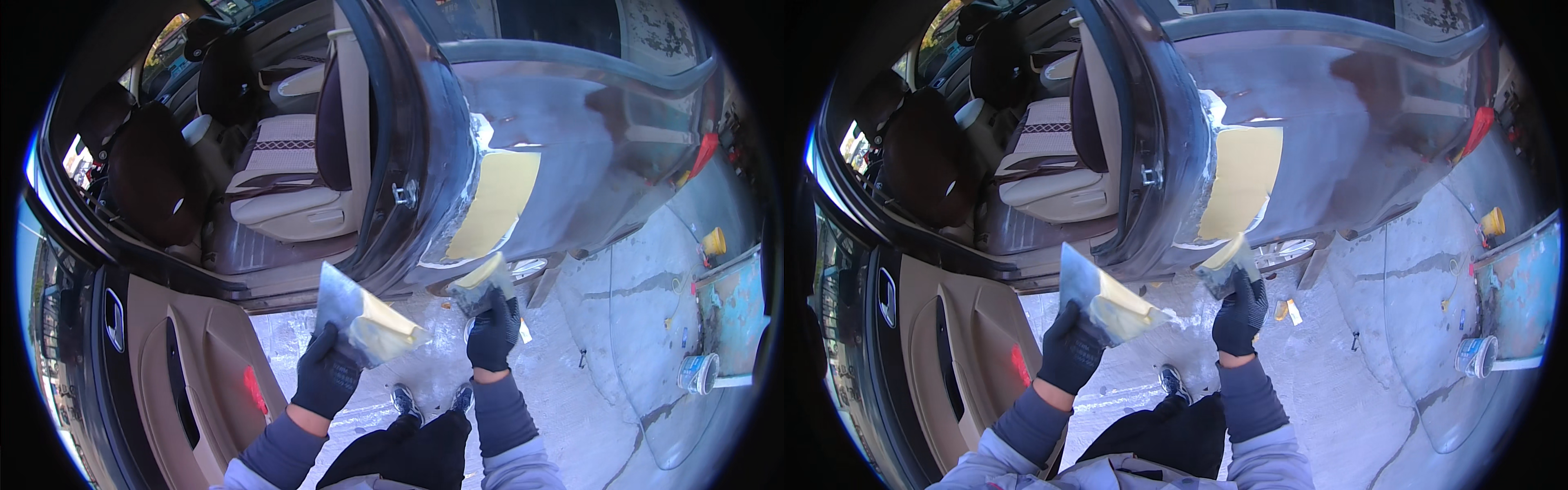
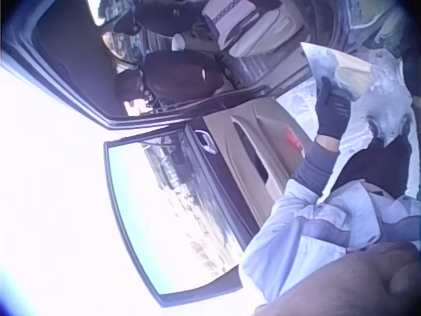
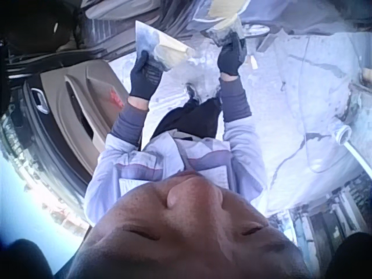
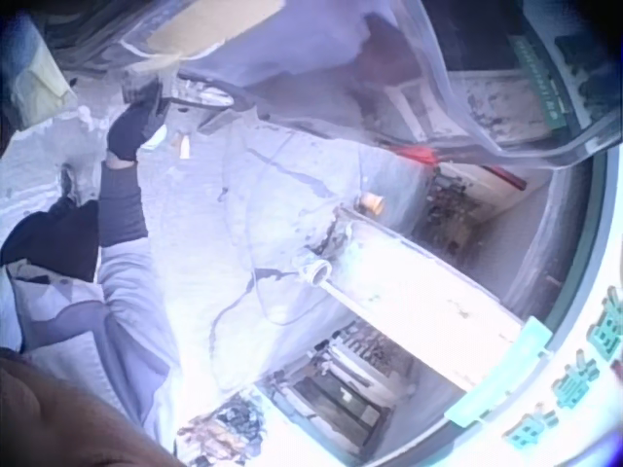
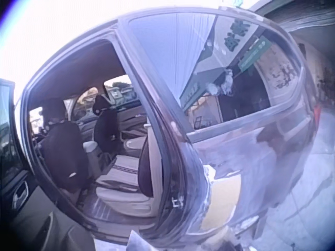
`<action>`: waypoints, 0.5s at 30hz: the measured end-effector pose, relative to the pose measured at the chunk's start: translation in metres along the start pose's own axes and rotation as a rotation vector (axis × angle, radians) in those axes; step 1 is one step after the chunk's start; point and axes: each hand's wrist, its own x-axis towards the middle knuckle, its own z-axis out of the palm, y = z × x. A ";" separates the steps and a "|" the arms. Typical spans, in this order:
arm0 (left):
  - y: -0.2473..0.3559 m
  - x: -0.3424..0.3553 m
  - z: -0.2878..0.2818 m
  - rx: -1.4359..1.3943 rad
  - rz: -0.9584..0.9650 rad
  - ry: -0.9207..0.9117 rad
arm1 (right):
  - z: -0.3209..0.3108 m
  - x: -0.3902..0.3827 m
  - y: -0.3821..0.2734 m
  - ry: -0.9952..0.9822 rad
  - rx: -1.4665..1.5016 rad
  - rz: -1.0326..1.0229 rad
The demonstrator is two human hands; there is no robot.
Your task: The person applies a yellow body filler to a damaged area on the rear quarter panel of a dark-colored car using two metal spreaders. They repeatedly scoop filler from one spreader and smooth it onto the panel, working the material into the surface.
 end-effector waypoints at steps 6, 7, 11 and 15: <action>-0.017 0.005 0.042 -0.085 0.015 -0.043 | 0.045 -0.053 -0.079 -0.274 -0.443 -0.434; -0.020 0.002 0.046 -0.035 0.078 -0.077 | 0.048 -0.057 -0.085 -0.355 -0.704 -0.532; -0.011 -0.001 0.047 0.045 0.190 -0.086 | 0.039 -0.060 -0.106 -0.666 -0.782 -0.053; 0.007 0.000 0.038 -0.009 0.238 -0.127 | 0.029 -0.045 -0.112 -0.940 -0.975 -0.447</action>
